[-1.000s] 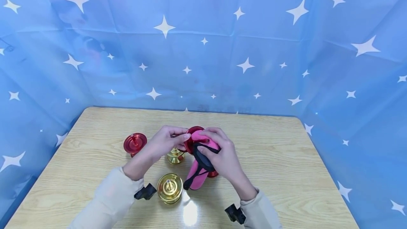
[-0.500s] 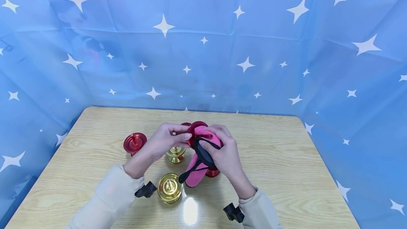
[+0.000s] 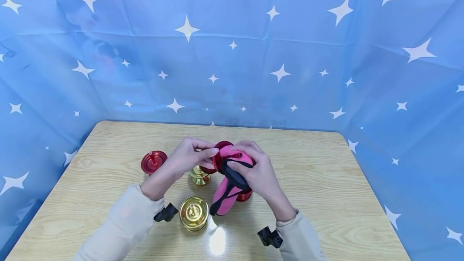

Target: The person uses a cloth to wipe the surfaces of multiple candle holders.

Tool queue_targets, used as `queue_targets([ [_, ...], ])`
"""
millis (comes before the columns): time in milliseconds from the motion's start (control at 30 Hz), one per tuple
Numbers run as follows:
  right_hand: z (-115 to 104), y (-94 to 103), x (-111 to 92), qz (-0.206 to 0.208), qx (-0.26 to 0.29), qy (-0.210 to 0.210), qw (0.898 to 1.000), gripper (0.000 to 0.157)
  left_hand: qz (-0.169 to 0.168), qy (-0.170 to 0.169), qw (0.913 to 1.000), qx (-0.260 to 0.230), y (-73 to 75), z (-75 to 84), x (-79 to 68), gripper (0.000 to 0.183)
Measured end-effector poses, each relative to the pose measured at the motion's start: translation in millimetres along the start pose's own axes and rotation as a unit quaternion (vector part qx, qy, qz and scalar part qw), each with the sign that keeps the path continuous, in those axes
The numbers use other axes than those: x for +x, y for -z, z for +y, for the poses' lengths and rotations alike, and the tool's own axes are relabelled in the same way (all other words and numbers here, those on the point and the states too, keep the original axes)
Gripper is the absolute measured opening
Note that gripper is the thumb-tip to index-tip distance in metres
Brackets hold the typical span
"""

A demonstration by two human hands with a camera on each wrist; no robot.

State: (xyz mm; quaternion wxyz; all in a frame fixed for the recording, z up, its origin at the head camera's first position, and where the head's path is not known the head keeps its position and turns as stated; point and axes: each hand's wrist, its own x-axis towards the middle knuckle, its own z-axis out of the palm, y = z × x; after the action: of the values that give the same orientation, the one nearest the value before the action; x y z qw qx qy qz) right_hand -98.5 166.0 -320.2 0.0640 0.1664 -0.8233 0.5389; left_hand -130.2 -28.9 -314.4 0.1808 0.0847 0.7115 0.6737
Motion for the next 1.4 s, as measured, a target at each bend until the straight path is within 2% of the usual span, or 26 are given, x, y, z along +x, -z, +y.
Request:
queue_targets([
  [133, -6.5, 8.4, 2.6, -0.014, -0.002, -0.008, 1.000, 0.025, 0.015, 0.008, 0.9998, 0.004, 0.2, 3.4, -1.0, 0.020],
  [267, -20.8, 23.7, 3.9, -0.021, 0.006, -0.015, 1.000, 0.027, 0.009, 0.005, 0.9999, -0.011, 3.1, 5.1, -0.8, 0.021],
  [467, -40.2, 53.6, -0.2, 0.020, 0.026, -0.029, 0.999, 0.035, 0.006, 0.001, 0.9992, -0.039, 10.8, 2.0, -0.2, 0.022],
  [567, -41.4, 58.6, -0.9, 0.028, 0.031, -0.026, 0.999, 0.036, 0.006, -0.002, 0.9993, -0.037, 12.3, 1.5, -0.5, 0.022],
  [667, -35.8, 52.3, -0.8, 0.008, 0.018, -0.022, 1.000, 0.038, -0.007, -0.005, 0.9996, -0.027, 11.2, 3.0, -1.1, 0.021],
  [767, -26.0, 39.2, -0.3, -0.030, -0.014, -0.010, 0.999, 0.040, -0.018, -0.011, 0.9997, -0.012, 9.1, 3.7, -1.8, 0.020],
  [933, -10.0, 20.2, 1.3, -0.067, -0.080, 0.049, 0.993, 0.047, -0.020, -0.014, 0.9994, 0.023, 5.0, 3.8, -2.9, 0.019],
  [1067, -2.8, 10.2, 2.8, -0.065, -0.111, 0.076, 0.989, 0.050, -0.009, -0.022, 0.9986, 0.048, 2.6, 3.3, -4.5, 0.018],
  [1233, 3.5, -1.1, 3.1, -0.039, -0.106, 0.095, 0.989, 0.047, 0.002, -0.035, 0.9972, 0.066, -0.8, 2.7, -5.6, 0.016],
  [1400, 8.0, -10.4, 3.2, -0.002, -0.098, 0.112, 0.989, 0.038, 0.005, -0.032, 0.9966, 0.075, -2.0, 1.3, -5.4, 0.016],
])
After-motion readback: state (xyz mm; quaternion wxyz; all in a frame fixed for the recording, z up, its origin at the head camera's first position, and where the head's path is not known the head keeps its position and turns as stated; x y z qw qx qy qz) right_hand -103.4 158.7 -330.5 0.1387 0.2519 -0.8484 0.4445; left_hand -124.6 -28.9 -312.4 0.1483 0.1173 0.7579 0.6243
